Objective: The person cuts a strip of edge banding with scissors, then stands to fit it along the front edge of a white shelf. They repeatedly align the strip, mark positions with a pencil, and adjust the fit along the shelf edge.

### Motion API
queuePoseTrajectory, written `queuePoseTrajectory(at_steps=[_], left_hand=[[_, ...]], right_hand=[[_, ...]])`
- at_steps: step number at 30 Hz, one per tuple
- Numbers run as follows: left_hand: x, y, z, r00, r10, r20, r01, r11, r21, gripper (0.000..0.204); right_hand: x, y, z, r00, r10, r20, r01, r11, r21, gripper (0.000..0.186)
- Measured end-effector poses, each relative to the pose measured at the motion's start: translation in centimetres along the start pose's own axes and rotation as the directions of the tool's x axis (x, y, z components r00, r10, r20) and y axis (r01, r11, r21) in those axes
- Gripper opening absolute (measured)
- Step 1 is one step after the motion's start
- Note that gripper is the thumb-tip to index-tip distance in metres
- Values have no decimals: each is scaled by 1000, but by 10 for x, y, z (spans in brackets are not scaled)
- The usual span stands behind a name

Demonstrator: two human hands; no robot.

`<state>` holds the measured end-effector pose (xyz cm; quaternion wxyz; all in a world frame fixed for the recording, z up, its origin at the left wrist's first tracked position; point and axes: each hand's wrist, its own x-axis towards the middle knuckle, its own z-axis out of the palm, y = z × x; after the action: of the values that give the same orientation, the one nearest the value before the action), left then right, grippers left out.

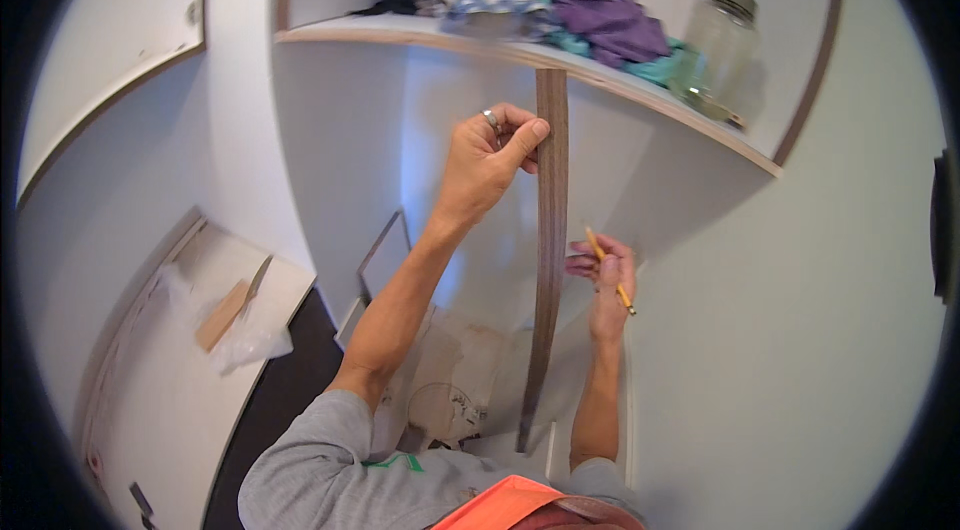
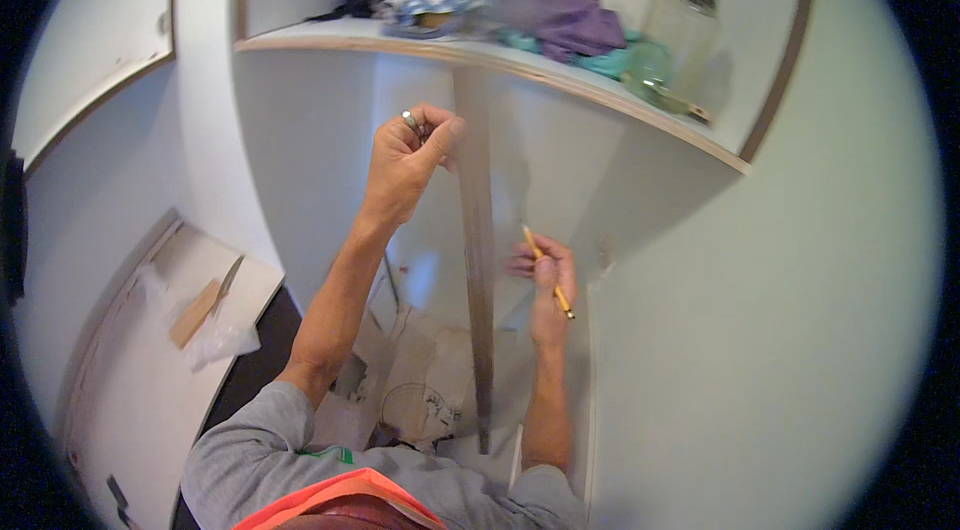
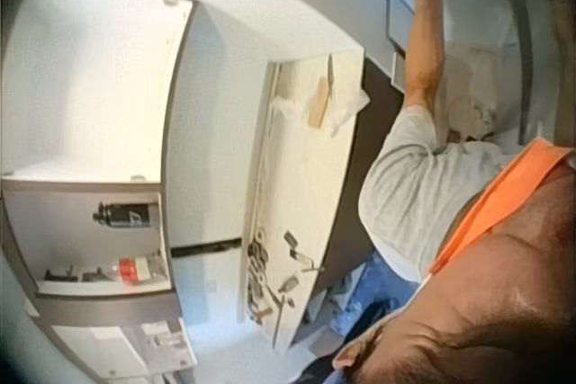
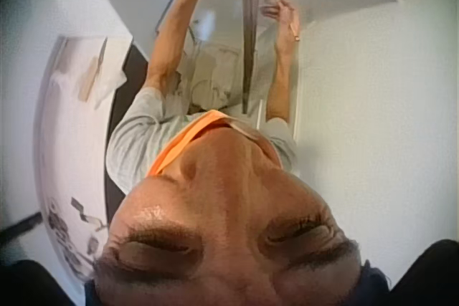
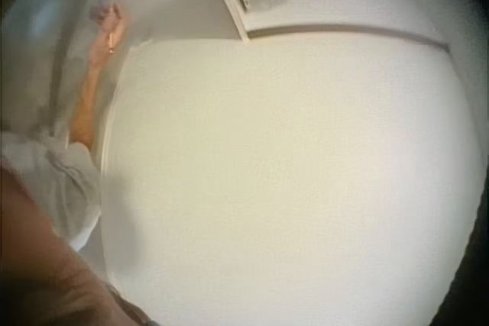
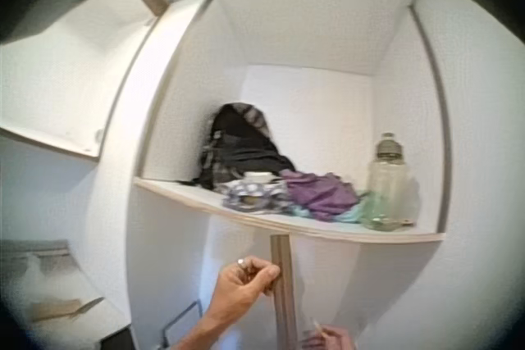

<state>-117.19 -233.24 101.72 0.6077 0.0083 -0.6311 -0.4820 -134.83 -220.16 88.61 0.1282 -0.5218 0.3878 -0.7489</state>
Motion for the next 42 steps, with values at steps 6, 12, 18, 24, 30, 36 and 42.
queuePoseTrajectory(at_steps=[6, 12, 18, 24, 30, 36, 42], left_hand=[[-61, 37, -96, 978, -20, -210, 41, 994, 100, 19], [-133, 85, -176, 919, -15, -394, 91, 980, 176, 18], [-184, 121, -210, 870, 1, -493, 128, 965, 227, 19], [-213, 115, -220, 842, 20, -539, 204, 913, 352, 23], [-249, 96, -177, 797, -31, -604, 368, 817, 444, 23], [-286, 107, -151, 582, 73, -810, 148, 970, 193, 27], [-355, 152, -132, 325, 288, -901, 223, 902, 369, 27]], right_hand=[[-64, 19, 103, 897, 291, 332, -367, 910, 194, 46], [-130, 11, 185, 824, 365, 434, -471, 867, 163, 25], [-166, 5, 223, 776, 409, 480, -531, 835, 147, 19], [-177, 15, 231, 748, 508, 427, -573, 819, 29, 22], [-174, 54, 222, 644, 358, 677, -519, 854, 42, 29], [-164, 87, 247, 547, 42, 836, -330, 929, 170, 32], [-186, 107, 321, 282, 86, 956, -591, 800, 102, 25]])
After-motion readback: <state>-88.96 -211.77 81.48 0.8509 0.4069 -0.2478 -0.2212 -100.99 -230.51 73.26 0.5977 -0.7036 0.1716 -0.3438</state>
